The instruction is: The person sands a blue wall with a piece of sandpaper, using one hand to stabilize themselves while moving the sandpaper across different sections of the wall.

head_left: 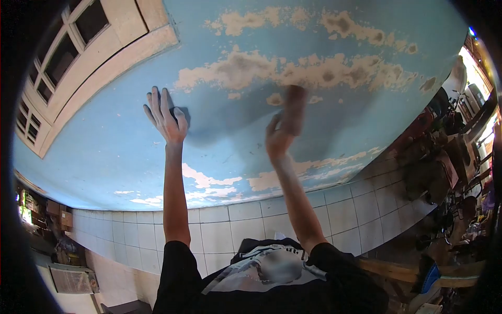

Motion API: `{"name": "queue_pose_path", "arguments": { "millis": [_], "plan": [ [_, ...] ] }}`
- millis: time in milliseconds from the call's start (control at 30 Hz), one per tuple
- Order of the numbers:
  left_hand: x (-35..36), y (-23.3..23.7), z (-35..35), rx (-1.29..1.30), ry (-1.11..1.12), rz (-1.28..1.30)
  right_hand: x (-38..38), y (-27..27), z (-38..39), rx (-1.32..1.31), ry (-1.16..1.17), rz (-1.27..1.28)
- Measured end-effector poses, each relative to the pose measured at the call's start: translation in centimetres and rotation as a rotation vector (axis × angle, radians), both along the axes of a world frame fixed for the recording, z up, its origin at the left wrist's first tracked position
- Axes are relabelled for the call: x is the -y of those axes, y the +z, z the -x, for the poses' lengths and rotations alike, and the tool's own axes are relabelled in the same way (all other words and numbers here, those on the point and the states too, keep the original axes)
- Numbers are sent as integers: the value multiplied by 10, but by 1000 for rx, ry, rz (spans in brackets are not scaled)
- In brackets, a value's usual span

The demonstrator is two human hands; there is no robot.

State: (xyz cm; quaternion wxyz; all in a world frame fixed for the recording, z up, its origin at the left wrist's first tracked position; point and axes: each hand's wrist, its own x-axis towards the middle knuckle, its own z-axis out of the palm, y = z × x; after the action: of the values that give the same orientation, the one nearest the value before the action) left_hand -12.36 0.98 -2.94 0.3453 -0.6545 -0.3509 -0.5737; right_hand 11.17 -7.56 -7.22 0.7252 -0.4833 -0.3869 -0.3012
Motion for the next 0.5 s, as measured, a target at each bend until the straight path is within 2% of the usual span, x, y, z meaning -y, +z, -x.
{"name": "queue_pose_path", "arguments": {
  "millis": [67,100,133,200,267,333,367,433,500],
  "plan": [
    [-2,0,-5,-1,8,-2,3,3,10,266,318,158],
    [-2,-1,-5,-1,18,-1,5,1,13,355,188,302],
    [-2,-3,-4,-9,15,6,5,-1,7,346,187,309],
    [-6,-3,-4,12,4,-28,2,0,-16,141,265,78],
    [-3,-1,-9,37,-22,-29,-13,-37,-8,-106,363,104],
    [1,2,-15,47,-63,-28,-17,-19,23,114,340,-11],
    [4,2,-19,-30,-68,-13,-19,-18,19,113,325,-12],
    [5,-3,-25,-117,-136,-56,-23,-27,8,26,471,-18],
    [-2,-2,-28,-103,-141,-44,-25,-28,6,-189,565,110]
  ]
}}
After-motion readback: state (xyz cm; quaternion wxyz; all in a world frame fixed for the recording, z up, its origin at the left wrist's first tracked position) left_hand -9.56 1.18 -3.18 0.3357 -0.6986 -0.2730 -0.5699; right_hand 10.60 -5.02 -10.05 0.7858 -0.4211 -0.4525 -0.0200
